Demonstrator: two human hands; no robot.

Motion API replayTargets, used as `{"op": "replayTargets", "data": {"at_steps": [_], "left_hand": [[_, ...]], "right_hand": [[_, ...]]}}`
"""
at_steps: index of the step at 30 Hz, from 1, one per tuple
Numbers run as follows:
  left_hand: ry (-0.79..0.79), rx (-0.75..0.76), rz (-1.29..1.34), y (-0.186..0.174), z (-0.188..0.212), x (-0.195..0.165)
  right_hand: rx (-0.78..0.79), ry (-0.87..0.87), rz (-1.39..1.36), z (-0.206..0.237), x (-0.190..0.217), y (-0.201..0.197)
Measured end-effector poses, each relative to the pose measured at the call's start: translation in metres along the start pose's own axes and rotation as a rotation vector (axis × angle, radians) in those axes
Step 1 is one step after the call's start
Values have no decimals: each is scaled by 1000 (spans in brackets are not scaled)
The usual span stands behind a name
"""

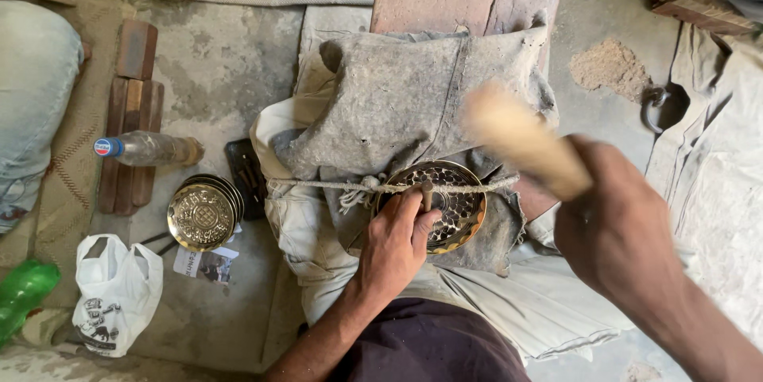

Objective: The person sits on the floor with a brass plate held against a sandbag by a rope, and hammers a punch against the plate's patterned surface with a wooden mallet, repositioning the punch across the design as they work. Finished brass plates lie on the floor beside them.

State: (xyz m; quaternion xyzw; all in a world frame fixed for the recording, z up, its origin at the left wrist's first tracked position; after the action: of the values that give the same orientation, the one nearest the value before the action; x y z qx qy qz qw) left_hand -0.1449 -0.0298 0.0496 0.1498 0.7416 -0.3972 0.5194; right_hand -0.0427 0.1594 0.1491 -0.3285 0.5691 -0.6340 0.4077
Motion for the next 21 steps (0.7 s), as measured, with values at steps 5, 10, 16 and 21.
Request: {"op": "replayTargets", "data": {"at_steps": [5, 10, 16, 21], "left_hand": [[12, 7, -20, 1, 1, 1], [-54, 59, 4, 9, -1, 9], [-39, 64, 10, 12, -2, 8], [-32, 54, -15, 8, -1, 6]], "right_hand": [[-21, 141, -268, 2, -11, 3], [-65, -25, 160, 2, 1, -2], [101, -8, 274, 5, -4, 6], [166, 84, -21, 7, -7, 10]]}}
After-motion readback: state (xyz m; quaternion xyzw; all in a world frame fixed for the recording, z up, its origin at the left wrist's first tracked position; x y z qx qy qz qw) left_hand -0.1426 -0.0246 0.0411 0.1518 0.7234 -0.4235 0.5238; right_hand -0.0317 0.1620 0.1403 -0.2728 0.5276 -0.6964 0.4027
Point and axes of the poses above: each hand's wrist, its own z-axis away from the middle knuckle, its own y-axis out of the palm, x = y × z, the point moved 8 cm from there along -z, towards the middle knuckle, and after that the axes turned 3 degrees about z, right-handed, at the moved point
